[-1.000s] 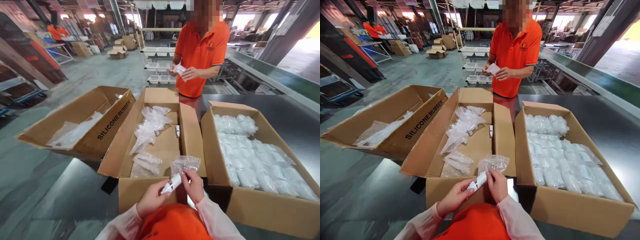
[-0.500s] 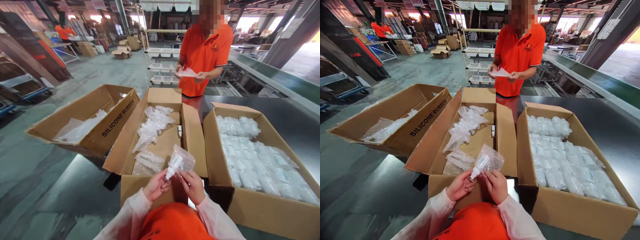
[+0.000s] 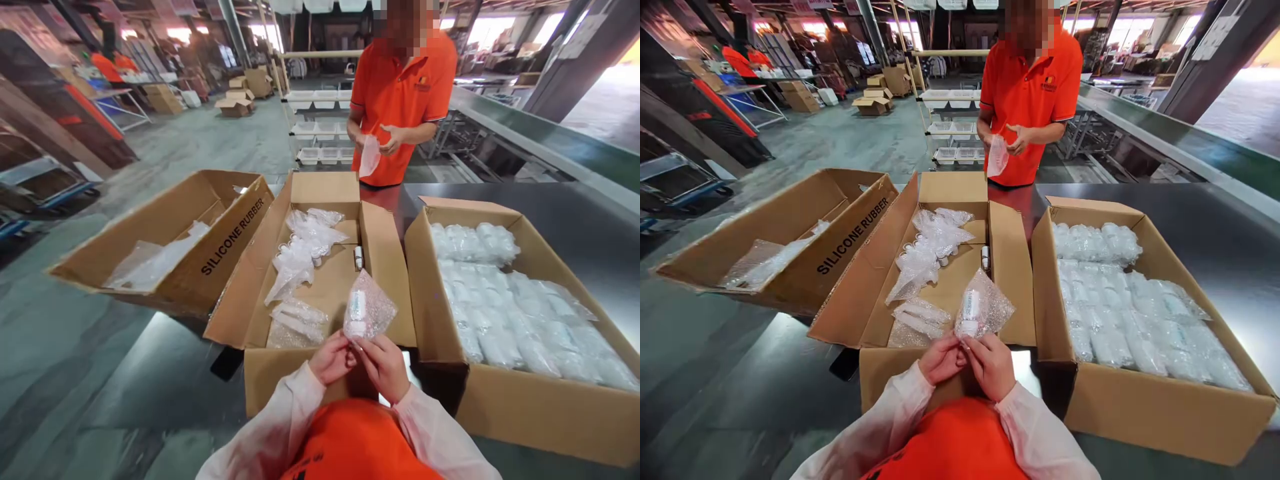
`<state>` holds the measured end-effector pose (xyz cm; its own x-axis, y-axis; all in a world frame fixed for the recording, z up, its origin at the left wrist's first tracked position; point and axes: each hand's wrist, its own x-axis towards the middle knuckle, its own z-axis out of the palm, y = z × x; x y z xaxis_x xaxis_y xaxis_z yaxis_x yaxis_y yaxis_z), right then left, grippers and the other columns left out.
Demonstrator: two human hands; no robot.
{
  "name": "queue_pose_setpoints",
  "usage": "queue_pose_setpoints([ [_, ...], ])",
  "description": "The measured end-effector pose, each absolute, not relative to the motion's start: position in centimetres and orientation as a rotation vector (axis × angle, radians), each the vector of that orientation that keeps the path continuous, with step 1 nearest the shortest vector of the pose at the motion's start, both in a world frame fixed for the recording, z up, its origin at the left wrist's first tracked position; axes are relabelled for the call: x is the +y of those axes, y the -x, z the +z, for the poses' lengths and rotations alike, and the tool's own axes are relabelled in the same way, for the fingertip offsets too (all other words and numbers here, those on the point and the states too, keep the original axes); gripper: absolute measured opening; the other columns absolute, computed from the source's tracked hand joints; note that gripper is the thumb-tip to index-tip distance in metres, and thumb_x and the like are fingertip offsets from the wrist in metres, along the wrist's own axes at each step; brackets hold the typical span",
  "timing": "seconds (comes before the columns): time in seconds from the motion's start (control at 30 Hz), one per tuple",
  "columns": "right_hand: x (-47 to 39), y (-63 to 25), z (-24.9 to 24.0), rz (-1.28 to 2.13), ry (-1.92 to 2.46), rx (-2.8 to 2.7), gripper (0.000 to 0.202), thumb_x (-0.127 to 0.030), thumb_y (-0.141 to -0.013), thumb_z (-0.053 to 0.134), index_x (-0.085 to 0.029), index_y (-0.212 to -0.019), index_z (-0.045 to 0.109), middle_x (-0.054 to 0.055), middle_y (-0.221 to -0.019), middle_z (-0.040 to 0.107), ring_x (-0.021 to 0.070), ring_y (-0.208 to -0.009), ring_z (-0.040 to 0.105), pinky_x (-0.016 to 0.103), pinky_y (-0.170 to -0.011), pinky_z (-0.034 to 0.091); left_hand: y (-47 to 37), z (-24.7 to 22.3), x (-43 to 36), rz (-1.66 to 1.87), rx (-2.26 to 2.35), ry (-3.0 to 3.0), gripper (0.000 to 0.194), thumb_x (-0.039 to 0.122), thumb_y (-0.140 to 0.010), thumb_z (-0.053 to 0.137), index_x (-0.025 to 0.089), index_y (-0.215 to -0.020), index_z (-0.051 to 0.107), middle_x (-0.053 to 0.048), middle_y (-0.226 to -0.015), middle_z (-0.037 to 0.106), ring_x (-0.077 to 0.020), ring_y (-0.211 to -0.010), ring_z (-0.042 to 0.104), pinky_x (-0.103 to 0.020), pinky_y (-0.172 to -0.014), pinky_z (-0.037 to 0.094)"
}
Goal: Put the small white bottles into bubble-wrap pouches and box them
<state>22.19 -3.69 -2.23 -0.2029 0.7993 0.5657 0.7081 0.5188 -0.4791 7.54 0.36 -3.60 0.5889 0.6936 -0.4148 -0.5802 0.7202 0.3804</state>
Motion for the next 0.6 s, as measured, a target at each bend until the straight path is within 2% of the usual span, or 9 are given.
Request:
queue_pose_setpoints([
  [0.07,-3.5,-22.4,-2.3,0.131,1.226,-1.959,0.025,-0.021,-0.093,0.046,-0.016,-0.106,0.066,0.005,-0.069,0.058,0.0142,-0.064,0.053,0.023,-0.057,0.044,-8.1,-3.7,0.2,0.824,0.559,-0.211,0.038,0.019,-0.054,0.084,0.015,-0.083,0.061,0.000,-0.075,0.066,-0.0083,-0.063,0.058,-0.018,-0.056,0.045],
  [0.13,-3.4,-22.5,-2.3,0.087,1.217,-1.973,0.025,-0.021,-0.093,0.045,-0.015,-0.104,0.067,0.005,-0.067,0.057,0.0144,-0.063,0.051,0.024,-0.055,0.043,-8.6,-3.7,0.1,0.876,0.580,-0.233,0.043,0.015,-0.054,0.084,0.017,-0.090,0.062,-0.001,-0.085,0.068,-0.0109,-0.072,0.062,-0.020,-0.065,0.048],
  [0.27,-3.1,-22.1,-2.3,0.038,1.165,-2.029,0.027,-0.021,-0.094,0.042,-0.015,-0.106,0.065,0.006,-0.069,0.058,0.0153,-0.064,0.051,0.024,-0.055,0.043,-9.4,-3.9,0.3,0.929,0.670,-0.259,0.034,0.011,-0.054,0.081,0.016,-0.084,0.064,0.002,-0.072,0.067,-0.0097,-0.061,0.059,-0.019,-0.056,0.045],
  [0.43,-2.9,-21.4,-2.6,0.053,1.171,-2.027,0.024,-0.014,-0.089,0.044,-0.014,-0.105,0.062,0.005,-0.070,0.058,0.0165,-0.066,0.052,0.026,-0.057,0.043,-10.0,-4.7,0.2,0.969,0.690,-0.209,0.027,0.013,-0.052,0.081,0.014,-0.074,0.064,-0.001,-0.071,0.067,-0.0124,-0.068,0.061,-0.023,-0.068,0.048],
  [0.6,-2.6,-22.4,-2.7,0.050,1.391,-1.885,0.015,-0.012,-0.083,0.047,-0.016,-0.089,0.060,0.005,-0.073,0.056,0.0173,-0.069,0.051,0.027,-0.061,0.043,-10.0,-5.2,0.3,0.999,0.679,-0.159,0.020,0.009,-0.056,0.076,0.014,-0.070,0.062,0.001,-0.068,0.064,-0.0084,-0.061,0.055,-0.018,-0.053,0.039],
])
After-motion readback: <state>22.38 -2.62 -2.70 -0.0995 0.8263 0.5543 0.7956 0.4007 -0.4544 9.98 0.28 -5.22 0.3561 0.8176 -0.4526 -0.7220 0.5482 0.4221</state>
